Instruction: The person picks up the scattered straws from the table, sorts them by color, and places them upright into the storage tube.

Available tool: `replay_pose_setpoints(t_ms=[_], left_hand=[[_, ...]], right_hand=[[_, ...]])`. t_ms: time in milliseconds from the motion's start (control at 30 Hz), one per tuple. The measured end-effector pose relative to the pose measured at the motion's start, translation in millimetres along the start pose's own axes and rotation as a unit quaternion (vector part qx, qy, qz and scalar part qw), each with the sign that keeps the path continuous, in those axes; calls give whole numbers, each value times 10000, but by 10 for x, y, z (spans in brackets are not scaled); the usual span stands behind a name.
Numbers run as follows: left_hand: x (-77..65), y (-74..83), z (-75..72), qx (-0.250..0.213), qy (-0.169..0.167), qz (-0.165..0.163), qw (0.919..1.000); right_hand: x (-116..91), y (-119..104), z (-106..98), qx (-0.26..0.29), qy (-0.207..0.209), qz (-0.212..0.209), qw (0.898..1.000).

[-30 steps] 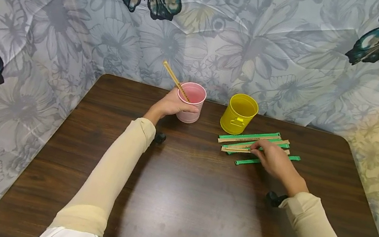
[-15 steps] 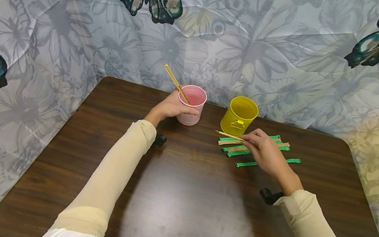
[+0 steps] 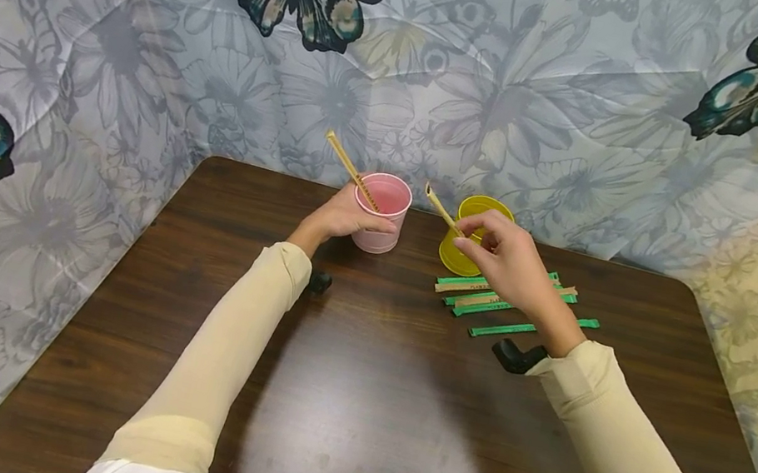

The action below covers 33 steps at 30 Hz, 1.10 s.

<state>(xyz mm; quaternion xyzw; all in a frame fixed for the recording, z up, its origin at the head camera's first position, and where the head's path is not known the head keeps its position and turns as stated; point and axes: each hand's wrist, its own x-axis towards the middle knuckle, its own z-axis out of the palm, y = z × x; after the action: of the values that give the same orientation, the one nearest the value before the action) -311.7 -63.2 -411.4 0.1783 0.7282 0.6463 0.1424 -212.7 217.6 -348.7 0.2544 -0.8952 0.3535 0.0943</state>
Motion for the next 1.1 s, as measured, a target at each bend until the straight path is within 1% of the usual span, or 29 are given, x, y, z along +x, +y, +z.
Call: replay_pose_setpoints(t_ms=[167,267,400,500,633,800,933,1033,1100], left_hand=[[0,-8,-10,10,46,13,10000],[15,-21,-4,45,14,78,10000],[35,-28,11,91,-4,188,9998],[41,-31,15,43,29,211,9998],[55,-42,25,-13,43,225,9997],[67,-30,40,152,4,126,9998],[59,-20,24,127,-77,169,9997],[43,-13,-1,102,-157,287,9994],[33,-5,-12,134,-205,335,9991]], right_hand=[[234,-170,6,345,231,-12,9991],[362,-249,-10,697,403,15,9968],[509,-319,-20,1060,548,188,9927],[609,-363,1,1202,667,285,9901],[723,-411,66,1392,849,192,9864],[851,-473,148,1517,951,-24,9838],[989,-506,255,1291,1003,-322,9860],[1086,-510,366,869,981,-583,9897],[1136,-511,434,642,926,-651,9915]])
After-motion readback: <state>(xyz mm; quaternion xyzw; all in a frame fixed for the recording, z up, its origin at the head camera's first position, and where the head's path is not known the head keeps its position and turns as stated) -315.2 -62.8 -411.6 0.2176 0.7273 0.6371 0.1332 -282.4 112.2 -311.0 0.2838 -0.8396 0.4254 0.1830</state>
